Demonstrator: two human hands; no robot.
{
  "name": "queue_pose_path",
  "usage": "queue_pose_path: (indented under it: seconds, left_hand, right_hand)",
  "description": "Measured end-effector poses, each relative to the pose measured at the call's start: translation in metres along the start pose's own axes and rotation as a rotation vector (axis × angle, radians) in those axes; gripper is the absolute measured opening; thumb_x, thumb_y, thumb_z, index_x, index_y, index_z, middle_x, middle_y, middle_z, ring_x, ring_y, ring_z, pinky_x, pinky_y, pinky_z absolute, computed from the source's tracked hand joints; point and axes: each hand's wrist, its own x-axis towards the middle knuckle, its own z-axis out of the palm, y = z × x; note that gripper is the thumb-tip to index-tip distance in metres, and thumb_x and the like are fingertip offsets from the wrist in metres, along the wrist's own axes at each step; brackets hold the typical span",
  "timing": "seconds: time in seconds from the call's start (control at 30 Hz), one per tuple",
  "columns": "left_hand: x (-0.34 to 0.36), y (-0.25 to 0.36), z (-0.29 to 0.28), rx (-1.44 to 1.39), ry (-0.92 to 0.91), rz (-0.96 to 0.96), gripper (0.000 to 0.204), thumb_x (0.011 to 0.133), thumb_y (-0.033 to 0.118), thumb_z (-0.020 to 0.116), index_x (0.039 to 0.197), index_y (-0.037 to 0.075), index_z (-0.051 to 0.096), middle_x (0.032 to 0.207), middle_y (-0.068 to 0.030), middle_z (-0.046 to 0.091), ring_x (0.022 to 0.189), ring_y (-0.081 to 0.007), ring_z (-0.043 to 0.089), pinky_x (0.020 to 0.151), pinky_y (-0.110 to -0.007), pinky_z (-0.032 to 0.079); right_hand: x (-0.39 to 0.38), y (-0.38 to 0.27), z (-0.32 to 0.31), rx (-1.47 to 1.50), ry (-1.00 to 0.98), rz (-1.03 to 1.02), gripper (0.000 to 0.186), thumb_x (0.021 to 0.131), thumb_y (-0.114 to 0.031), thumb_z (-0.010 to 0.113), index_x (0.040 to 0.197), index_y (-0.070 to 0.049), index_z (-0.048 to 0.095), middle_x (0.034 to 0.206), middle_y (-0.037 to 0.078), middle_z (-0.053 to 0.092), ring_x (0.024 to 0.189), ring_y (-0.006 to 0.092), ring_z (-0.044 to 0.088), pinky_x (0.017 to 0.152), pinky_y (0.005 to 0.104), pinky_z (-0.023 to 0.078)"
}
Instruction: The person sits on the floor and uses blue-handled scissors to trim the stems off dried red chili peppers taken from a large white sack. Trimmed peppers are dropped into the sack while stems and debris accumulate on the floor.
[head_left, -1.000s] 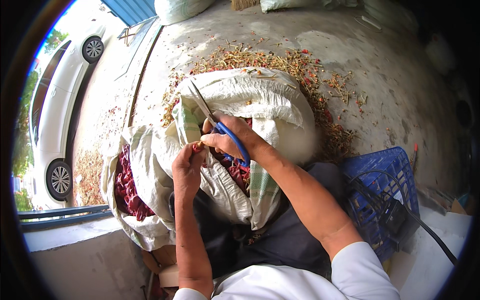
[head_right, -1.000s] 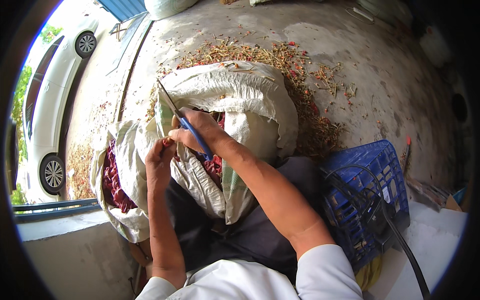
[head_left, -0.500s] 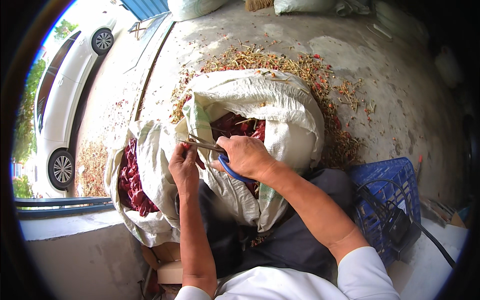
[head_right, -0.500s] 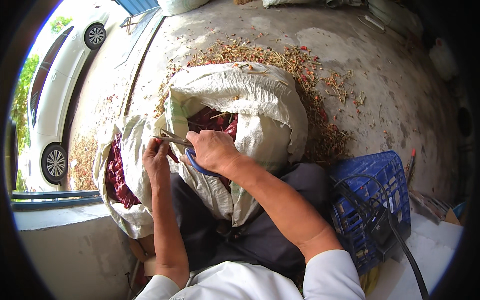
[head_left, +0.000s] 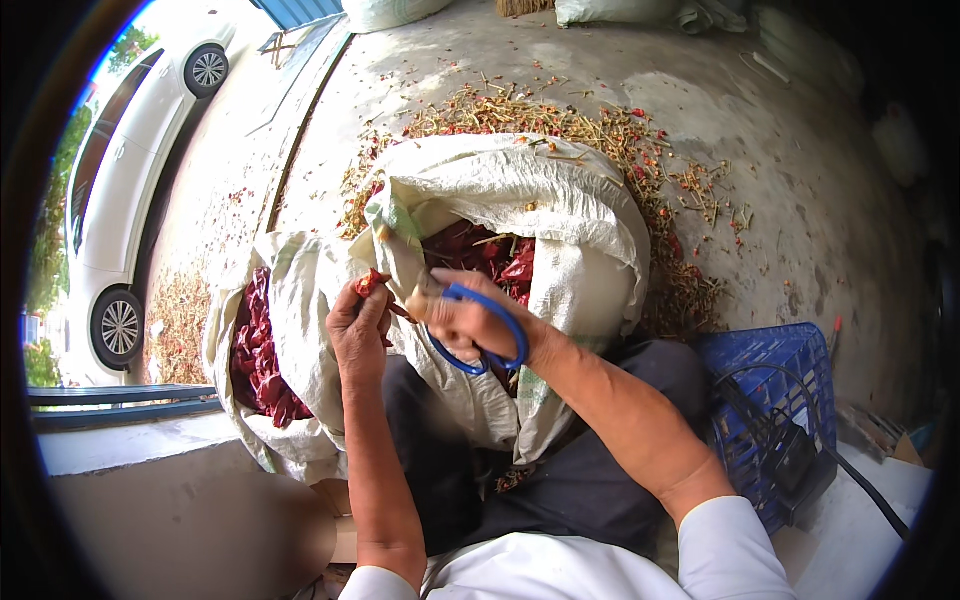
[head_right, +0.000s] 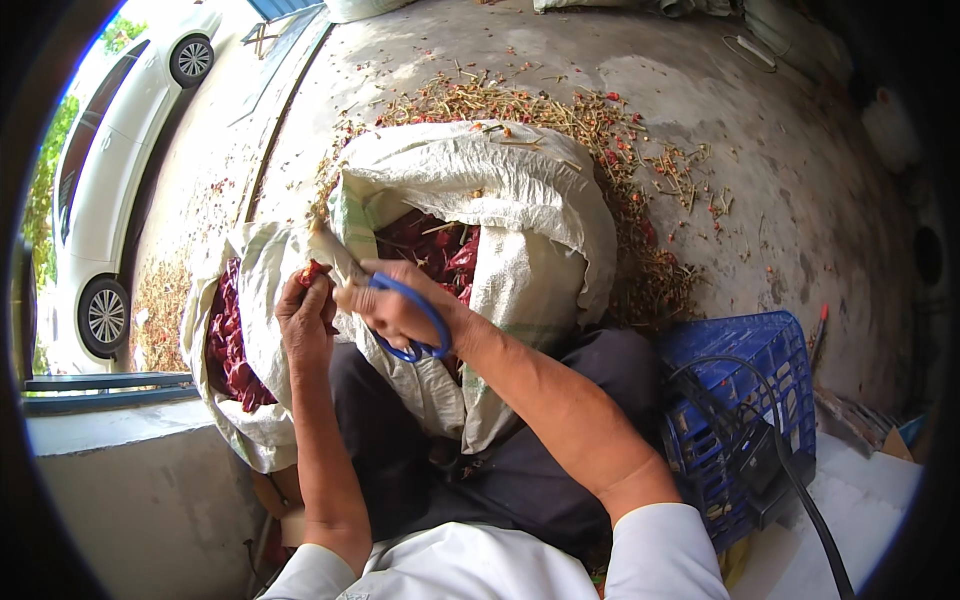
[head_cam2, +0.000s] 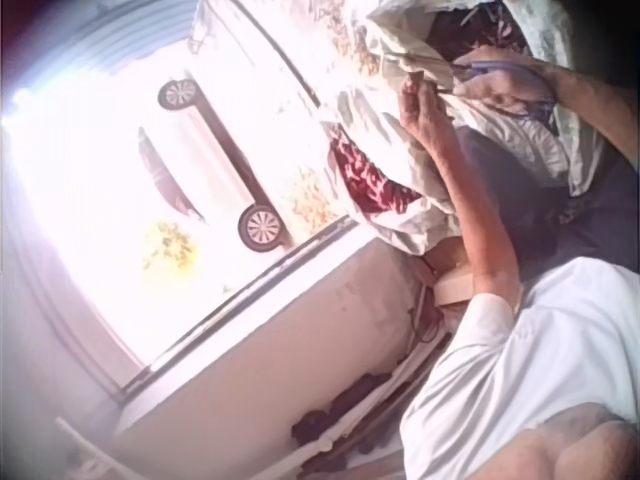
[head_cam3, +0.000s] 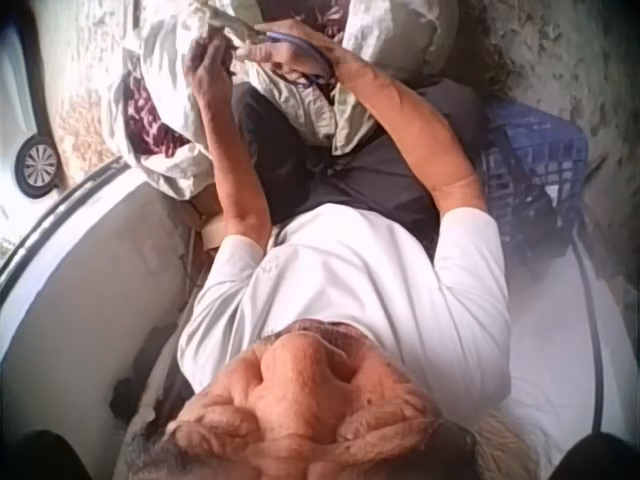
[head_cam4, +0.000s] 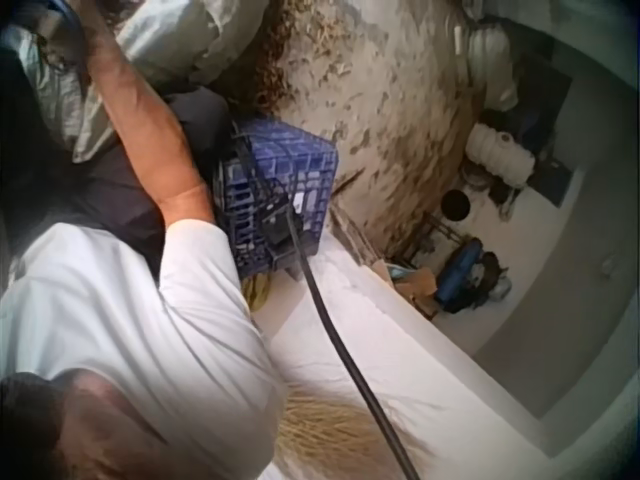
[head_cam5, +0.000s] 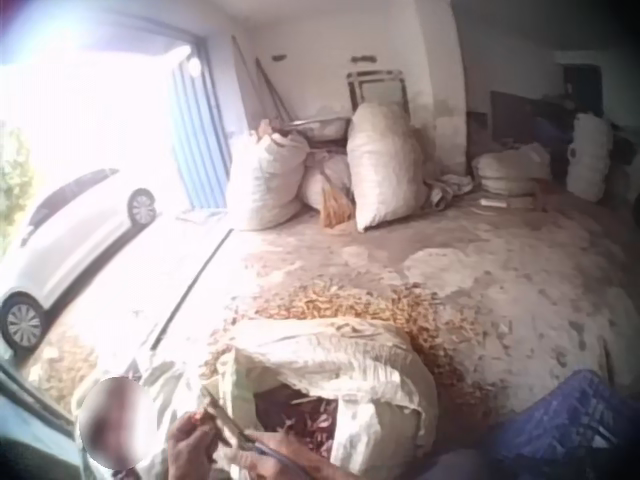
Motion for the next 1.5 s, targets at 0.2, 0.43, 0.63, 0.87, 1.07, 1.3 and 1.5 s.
queue_pose_path:
  seconds: [0.2,0.43,0.63,0.87,1.07,1.3,1.5]
  left_hand:
    - [-0.001,-0.022,-0.008,0.008,0.122,0.005,0.008,0.092,0.006,0.065,0.088,0.008,0.059,0.073,0.0044,0.053,0.051,-0.0038,0.045,0.045,-0.019,0.035]
    - [0.035,-0.027,0.027,0.395,-0.017,-0.145,0.011,0.088,0.011,0.071,0.092,0.003,0.064,0.071,0.0018,0.057,0.058,-0.0049,0.05,0.053,-0.022,0.041]
    - [0.088,-0.091,0.027,1.557,-0.396,0.134,0.041,0.079,0.002,0.057,0.117,0.012,0.068,0.1,-0.0217,0.069,0.093,-0.0383,0.068,0.079,-0.047,0.053]
    - [0.077,-0.082,0.029,1.653,-0.293,0.022,0.021,0.085,0.011,0.06,0.104,0.01,0.069,0.091,-0.019,0.071,0.087,-0.0351,0.069,0.076,-0.043,0.054]
    - [0.066,-0.062,0.01,0.879,-0.078,0.014,0.018,0.078,0.009,0.076,0.094,0.004,0.069,0.086,-0.0127,0.072,0.08,-0.025,0.07,0.072,-0.035,0.052]
    - [0.046,-0.065,0.038,1.466,-0.511,0.185,0.04,0.074,0.009,0.073,0.113,0.016,0.07,0.099,-0.0132,0.068,0.093,-0.0338,0.066,0.081,-0.043,0.053]
    - [0.046,-0.068,0.038,1.243,-0.358,0.152,0.028,0.077,0.011,0.074,0.104,0.008,0.069,0.094,-0.0103,0.064,0.09,-0.0283,0.063,0.077,-0.04,0.051]
  right_hand:
    - [0.012,-0.034,-0.057,0.362,0.406,-0.466,0.038,0.094,-0.042,0.065,0.1,-0.006,0.057,0.073,0.002,0.057,0.063,0.0115,0.053,0.057,0.0279,0.045]
    - [0.013,-0.026,-0.061,0.405,0.57,-0.328,0.047,0.087,-0.05,0.071,0.101,-0.007,0.056,0.074,0.001,0.059,0.061,0.0111,0.057,0.056,0.0282,0.051]
    - [0.016,-0.025,-0.062,0.325,0.526,-0.316,0.043,0.088,-0.048,0.071,0.097,-0.009,0.057,0.071,0.001,0.059,0.058,0.0093,0.057,0.053,0.0263,0.05]
    - [0.016,-0.029,-0.066,0.29,0.594,-0.326,0.047,0.085,-0.05,0.073,0.087,-0.007,0.055,0.071,0.004,0.054,0.055,0.0106,0.054,0.048,0.0266,0.047]
    - [0.012,-0.031,-0.058,0.262,0.592,-0.278,0.042,0.087,-0.043,0.073,0.088,-0.005,0.056,0.071,0.004,0.055,0.055,0.0101,0.053,0.048,0.0261,0.046]
    - [0.009,-0.034,-0.053,0.26,0.591,-0.24,0.036,0.088,-0.039,0.072,0.084,-0.006,0.056,0.069,0.003,0.054,0.053,0.0095,0.053,0.046,0.025,0.044]
    - [0.009,-0.035,-0.059,0.258,0.619,-0.289,0.034,0.088,-0.036,0.071,0.082,-0.007,0.055,0.066,0.002,0.053,0.05,0.0093,0.051,0.046,0.0244,0.044]
